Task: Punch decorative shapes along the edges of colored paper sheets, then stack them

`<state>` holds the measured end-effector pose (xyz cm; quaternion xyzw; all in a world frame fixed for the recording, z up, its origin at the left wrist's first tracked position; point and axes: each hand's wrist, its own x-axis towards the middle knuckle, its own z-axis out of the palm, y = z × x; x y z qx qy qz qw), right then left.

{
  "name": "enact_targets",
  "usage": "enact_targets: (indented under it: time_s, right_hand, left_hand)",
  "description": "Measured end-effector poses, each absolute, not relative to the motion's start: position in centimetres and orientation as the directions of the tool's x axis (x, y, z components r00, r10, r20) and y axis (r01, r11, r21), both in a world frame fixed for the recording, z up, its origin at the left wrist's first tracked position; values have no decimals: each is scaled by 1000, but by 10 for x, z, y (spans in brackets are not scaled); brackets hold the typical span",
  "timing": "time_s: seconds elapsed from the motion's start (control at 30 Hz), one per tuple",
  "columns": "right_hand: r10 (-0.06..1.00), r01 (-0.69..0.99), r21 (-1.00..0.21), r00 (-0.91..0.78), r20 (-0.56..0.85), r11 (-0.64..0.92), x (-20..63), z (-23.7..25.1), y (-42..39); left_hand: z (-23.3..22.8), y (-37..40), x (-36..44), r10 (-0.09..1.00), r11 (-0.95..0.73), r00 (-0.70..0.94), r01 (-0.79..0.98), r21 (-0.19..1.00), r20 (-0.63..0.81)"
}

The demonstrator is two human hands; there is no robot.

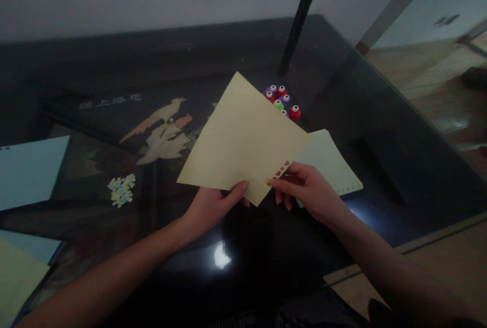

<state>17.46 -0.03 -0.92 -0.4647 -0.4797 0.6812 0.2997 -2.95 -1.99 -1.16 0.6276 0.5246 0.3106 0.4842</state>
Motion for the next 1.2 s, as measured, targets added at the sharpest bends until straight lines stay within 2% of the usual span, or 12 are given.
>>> enact_targets:
  time_s: [0.33,0.63,0.8,0.93,1.03,1.13,1.2]
  right_hand:
    - [846,14,-913,-370,-385,-409,172,-11,-1]
    - [819,15,-894,-395,-416,-447,172,-9,-2]
    - [786,-47,-861,-436,-438,-506,171,-7,-3]
    - [789,-78,-855,-435,-434,-513,171,-6,-5]
    - [813,-90,-866,-404,-420,-492,171,-6,-5]
    - [828,-83,-881,-391,-401,-466,171,-5,-5]
    - [838,-69,-893,-385,-388,-445,169,-6,-5]
  left_hand:
    - [-14,-19,-32,957,-19,275,382,924,-94]
    - [-14,-16,-32,948,-3,305,277,961,-85]
    - [-14,-14,-31,950,62,288,199,978,-119]
    - [-11,-8,-35,929,136,307,242,961,-208]
    - [1,-2,-44,834,207,413,379,902,-365]
    - [22,-2,-56,634,238,552,527,816,-542]
    - [37,-5,-62,509,186,626,590,786,-590]
